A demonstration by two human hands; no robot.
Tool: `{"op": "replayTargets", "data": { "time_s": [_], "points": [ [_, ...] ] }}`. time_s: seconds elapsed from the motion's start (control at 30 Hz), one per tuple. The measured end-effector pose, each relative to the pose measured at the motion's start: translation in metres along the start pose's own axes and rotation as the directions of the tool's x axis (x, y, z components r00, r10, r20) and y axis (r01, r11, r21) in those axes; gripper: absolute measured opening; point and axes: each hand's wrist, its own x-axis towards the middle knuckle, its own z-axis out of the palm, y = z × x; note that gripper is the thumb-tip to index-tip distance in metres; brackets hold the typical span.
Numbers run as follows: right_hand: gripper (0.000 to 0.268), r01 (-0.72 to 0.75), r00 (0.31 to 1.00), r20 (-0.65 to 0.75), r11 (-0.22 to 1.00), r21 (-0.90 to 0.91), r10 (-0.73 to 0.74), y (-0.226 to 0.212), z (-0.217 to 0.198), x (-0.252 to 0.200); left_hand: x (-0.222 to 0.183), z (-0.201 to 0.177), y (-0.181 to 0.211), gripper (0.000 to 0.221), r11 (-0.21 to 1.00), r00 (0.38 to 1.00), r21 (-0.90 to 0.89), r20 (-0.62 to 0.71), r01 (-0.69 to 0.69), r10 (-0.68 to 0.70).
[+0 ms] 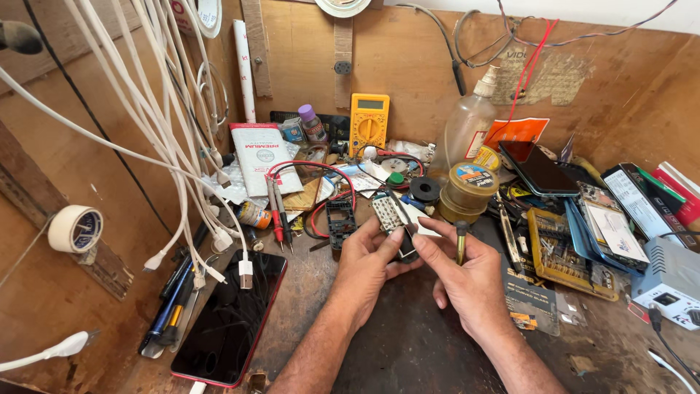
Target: The person disassembles a small mobile phone by hand, removing the battery and casing, and then uses a small screwdriver to remove screws from the internal circuit board.
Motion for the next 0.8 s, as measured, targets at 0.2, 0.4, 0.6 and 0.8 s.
{"op": "replayTargets", "data": {
  "time_s": [0.2, 0.4, 0.6, 0.8],
  "points": [
    [0.033, -0.074, 0.997, 0.0, 0.94, 0.332, 0.078, 0.006, -0.008, 0.006, 0.004, -0.004, -0.004, 0.031, 0.996, 1.0, -0.083, -0.011, 0.013, -0.014],
    [0.035, -0.22, 0.974, 0.038, 0.885, 0.409, 0.225, -0.002, -0.018, 0.013, 0.005, -0.004, 0.003, 0.036, 0.985, 0.999, -0.168, -0.042, 0.027, -0.034],
    [0.039, -0.257, 0.966, 0.078, 0.871, 0.419, 0.248, 0.001, -0.02, 0.016, 0.005, -0.008, 0.016, 0.046, 0.929, 0.99, -0.365, -0.139, -0.061, 0.011],
    [0.038, -0.333, 0.942, 0.097, 0.856, 0.395, 0.321, -0.006, -0.01, 0.022, 0.011, -0.018, 0.018, 0.046, 0.905, 0.956, -0.349, -0.24, -0.245, 0.166]
  ]
}}
